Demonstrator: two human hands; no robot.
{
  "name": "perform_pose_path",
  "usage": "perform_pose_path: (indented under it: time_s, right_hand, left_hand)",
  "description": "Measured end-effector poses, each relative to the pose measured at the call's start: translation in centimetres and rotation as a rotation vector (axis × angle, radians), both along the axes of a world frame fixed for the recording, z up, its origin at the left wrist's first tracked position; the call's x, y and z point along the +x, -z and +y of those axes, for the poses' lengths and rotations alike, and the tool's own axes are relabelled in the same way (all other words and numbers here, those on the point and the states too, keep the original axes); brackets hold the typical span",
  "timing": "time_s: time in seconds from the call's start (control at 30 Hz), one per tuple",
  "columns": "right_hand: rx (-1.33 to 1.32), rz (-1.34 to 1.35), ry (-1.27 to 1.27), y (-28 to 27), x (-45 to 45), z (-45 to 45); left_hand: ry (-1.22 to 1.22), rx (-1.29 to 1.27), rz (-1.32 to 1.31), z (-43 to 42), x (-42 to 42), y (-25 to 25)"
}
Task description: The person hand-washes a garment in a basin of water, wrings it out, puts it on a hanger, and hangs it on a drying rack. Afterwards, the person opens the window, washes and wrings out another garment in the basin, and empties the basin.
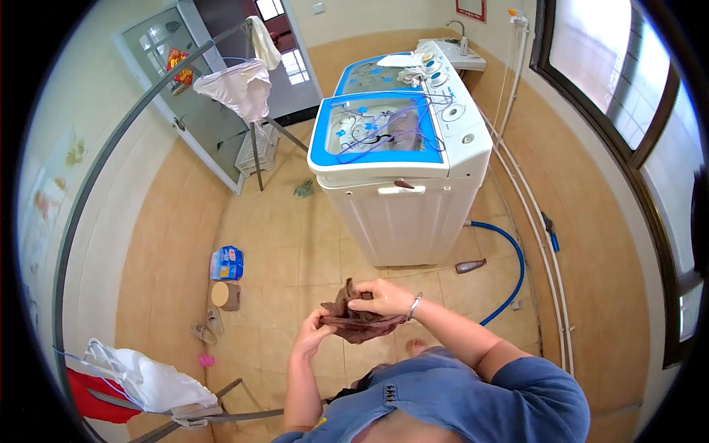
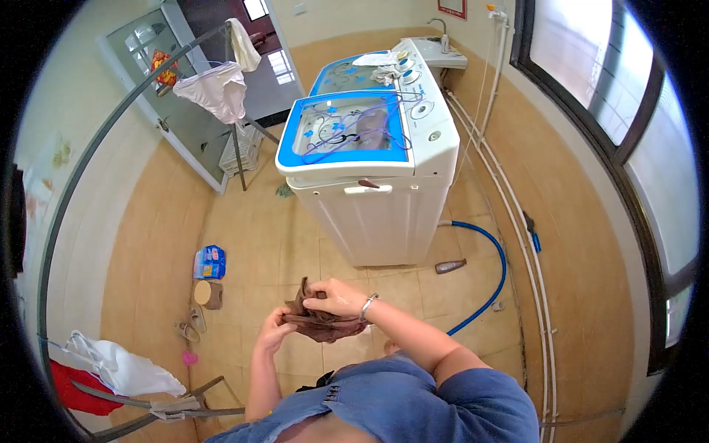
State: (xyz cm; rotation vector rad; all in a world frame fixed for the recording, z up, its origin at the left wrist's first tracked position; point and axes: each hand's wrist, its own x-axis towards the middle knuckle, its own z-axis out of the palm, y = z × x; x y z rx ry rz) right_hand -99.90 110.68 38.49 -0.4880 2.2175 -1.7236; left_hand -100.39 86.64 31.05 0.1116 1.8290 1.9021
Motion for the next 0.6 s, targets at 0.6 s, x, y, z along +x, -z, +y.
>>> perform_pose_path:
  time_s: [0.6]
  right_hand:
    - [0.706, 0.306, 0.192, -9.3, -13.2, 4.3]
  left_hand:
    - [-0.259, 0.586, 0.029, -1.3, 0.0, -6.1]
